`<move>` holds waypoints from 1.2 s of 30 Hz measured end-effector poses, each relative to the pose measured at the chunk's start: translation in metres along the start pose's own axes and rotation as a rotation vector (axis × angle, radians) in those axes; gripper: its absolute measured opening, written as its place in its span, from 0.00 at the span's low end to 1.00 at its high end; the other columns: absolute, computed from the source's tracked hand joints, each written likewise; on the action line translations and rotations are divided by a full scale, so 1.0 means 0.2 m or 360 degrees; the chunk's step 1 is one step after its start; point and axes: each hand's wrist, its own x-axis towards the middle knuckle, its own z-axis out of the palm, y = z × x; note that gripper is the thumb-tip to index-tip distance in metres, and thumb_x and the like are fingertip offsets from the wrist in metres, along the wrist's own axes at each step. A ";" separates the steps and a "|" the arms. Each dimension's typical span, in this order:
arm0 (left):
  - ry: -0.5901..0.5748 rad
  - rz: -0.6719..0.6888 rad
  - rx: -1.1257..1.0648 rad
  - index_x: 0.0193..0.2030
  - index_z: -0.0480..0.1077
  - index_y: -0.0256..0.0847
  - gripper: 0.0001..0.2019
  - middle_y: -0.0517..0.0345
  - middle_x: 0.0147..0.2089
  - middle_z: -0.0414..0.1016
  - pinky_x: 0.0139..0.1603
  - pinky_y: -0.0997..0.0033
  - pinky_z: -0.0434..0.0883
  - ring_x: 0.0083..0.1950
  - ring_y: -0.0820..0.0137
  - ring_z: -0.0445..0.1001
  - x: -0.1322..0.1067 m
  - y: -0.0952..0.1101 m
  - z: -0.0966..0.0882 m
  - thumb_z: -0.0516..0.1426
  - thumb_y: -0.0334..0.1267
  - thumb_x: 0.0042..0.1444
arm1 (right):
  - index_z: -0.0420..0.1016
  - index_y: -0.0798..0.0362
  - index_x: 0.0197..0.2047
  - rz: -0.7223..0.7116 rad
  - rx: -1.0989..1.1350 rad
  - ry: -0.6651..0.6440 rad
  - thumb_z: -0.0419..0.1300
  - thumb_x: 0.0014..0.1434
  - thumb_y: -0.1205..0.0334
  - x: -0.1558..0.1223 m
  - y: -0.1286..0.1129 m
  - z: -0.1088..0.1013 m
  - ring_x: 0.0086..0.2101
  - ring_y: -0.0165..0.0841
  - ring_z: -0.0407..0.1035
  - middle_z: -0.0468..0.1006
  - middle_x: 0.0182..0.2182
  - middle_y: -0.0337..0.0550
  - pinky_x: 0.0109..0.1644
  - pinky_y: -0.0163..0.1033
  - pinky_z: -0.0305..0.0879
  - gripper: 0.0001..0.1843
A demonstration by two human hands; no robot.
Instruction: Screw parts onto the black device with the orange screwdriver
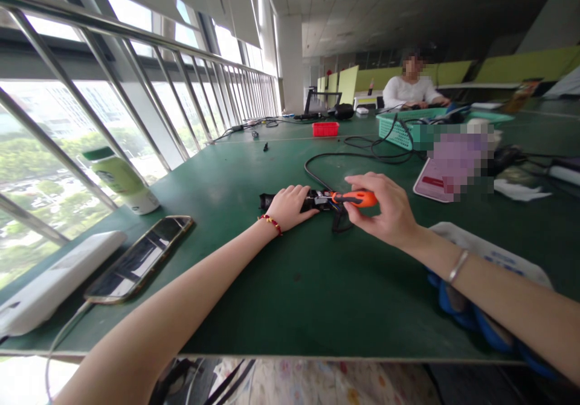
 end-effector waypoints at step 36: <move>0.0004 -0.0008 0.0000 0.54 0.61 0.35 0.27 0.47 0.48 0.70 0.48 0.61 0.65 0.48 0.60 0.68 0.00 0.00 0.00 0.49 0.55 0.56 | 0.64 0.49 0.49 0.0095 -0.0015 -0.0066 0.59 0.52 0.64 0.00 -0.01 -0.01 0.30 0.34 0.69 0.75 0.28 0.38 0.38 0.40 0.69 0.20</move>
